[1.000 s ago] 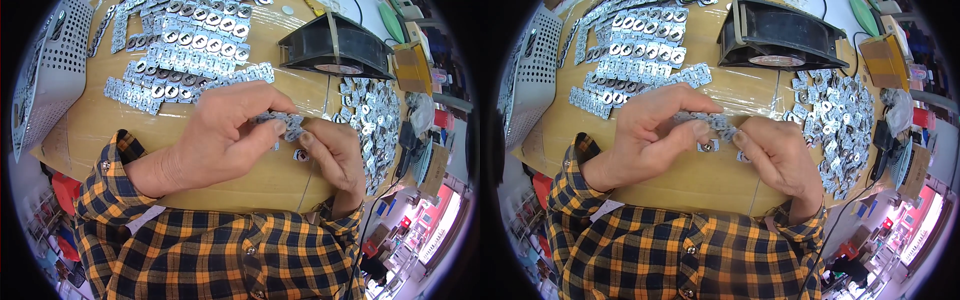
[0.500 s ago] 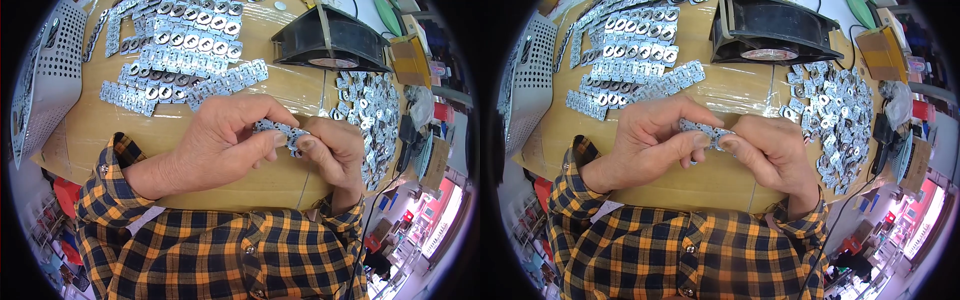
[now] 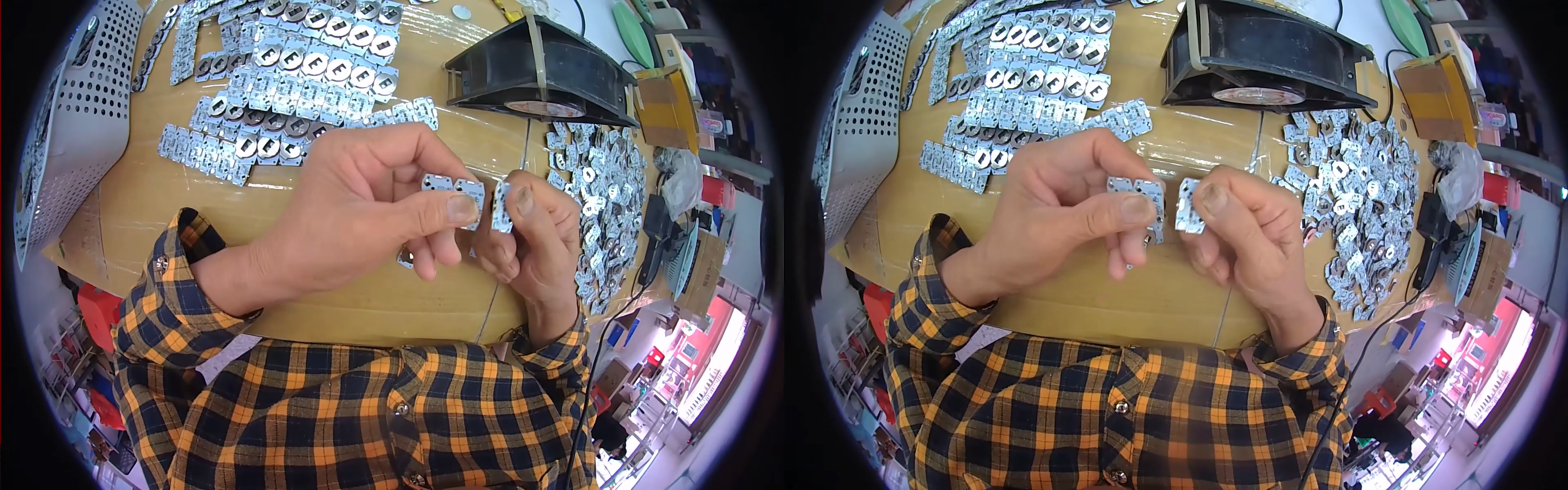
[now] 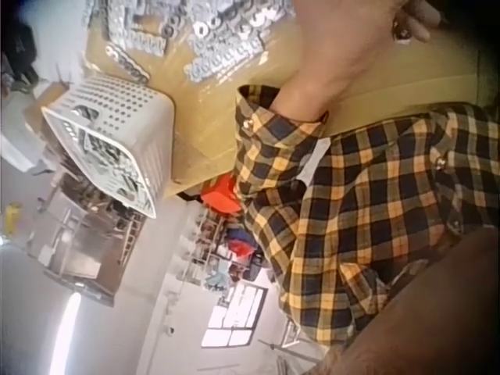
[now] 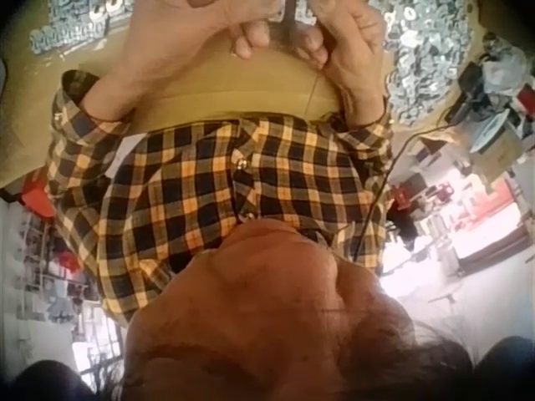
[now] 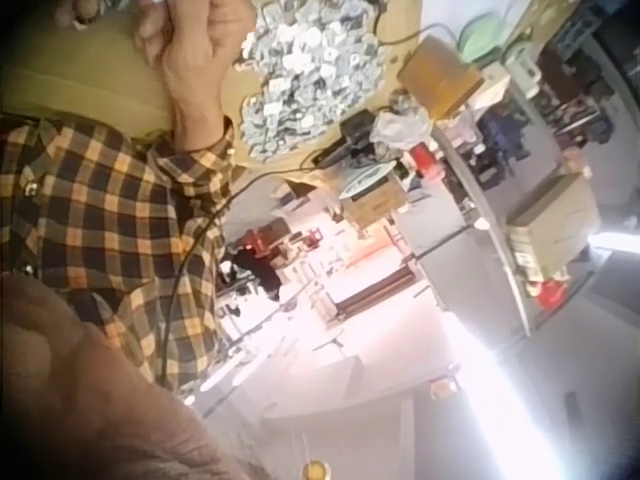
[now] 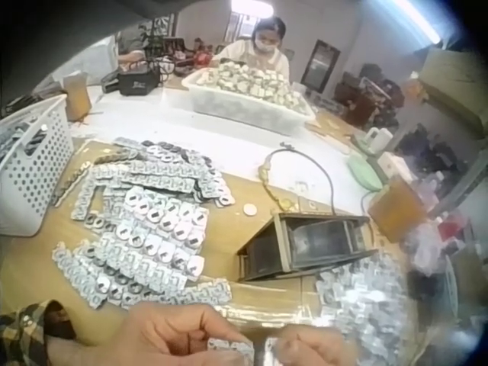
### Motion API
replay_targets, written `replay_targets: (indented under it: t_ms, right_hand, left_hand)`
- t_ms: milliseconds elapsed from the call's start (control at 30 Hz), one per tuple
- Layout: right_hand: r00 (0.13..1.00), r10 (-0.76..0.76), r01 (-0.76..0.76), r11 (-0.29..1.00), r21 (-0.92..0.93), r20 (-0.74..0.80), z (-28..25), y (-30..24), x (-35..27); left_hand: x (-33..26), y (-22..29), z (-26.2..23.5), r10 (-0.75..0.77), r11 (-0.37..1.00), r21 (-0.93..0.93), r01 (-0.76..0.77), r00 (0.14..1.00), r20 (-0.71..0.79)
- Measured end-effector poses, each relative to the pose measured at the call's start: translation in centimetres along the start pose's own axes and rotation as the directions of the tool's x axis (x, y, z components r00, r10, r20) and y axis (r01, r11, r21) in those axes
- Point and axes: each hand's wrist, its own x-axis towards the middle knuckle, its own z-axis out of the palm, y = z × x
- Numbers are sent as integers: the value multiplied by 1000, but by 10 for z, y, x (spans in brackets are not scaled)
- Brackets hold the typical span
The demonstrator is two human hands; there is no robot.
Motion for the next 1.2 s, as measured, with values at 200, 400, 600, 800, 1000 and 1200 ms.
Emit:
replay_targets:
  t_ms: [200, 400, 600, 800, 1000, 1200]
  right_hand:
    - [996, -80, 74, 981, -180, -24, -6, 3, -1]
    - [993, -114, 94, 929, -359, -34, -2, 1, 0]
    - [995, -77, 53, 939, -341, -56, -1, -1, -2]
    - [994, -90, 67, 947, -314, -61, -4, 3, -2]
    - [984, -145, 180, 789, -588, 107, -17, -12, 6]
    - [887, -299, 456, 448, -769, 352, -20, -14, 6]
  left_hand:
    - [-4, -12, 1, 370, 858, 372, -355, 928, 33]
    - [-5, -11, 1, 559, 536, 707, -462, 821, 113]
    - [-6, -9, 1, 550, 536, 712, -454, 828, 113]
    - [-4, -10, -2, 584, 456, 710, -537, 782, 217]
    - [-2, -9, -7, 426, 644, 654, -397, 896, 124]
    - [-2, -5, -1, 233, 950, 228, -213, 970, -64]
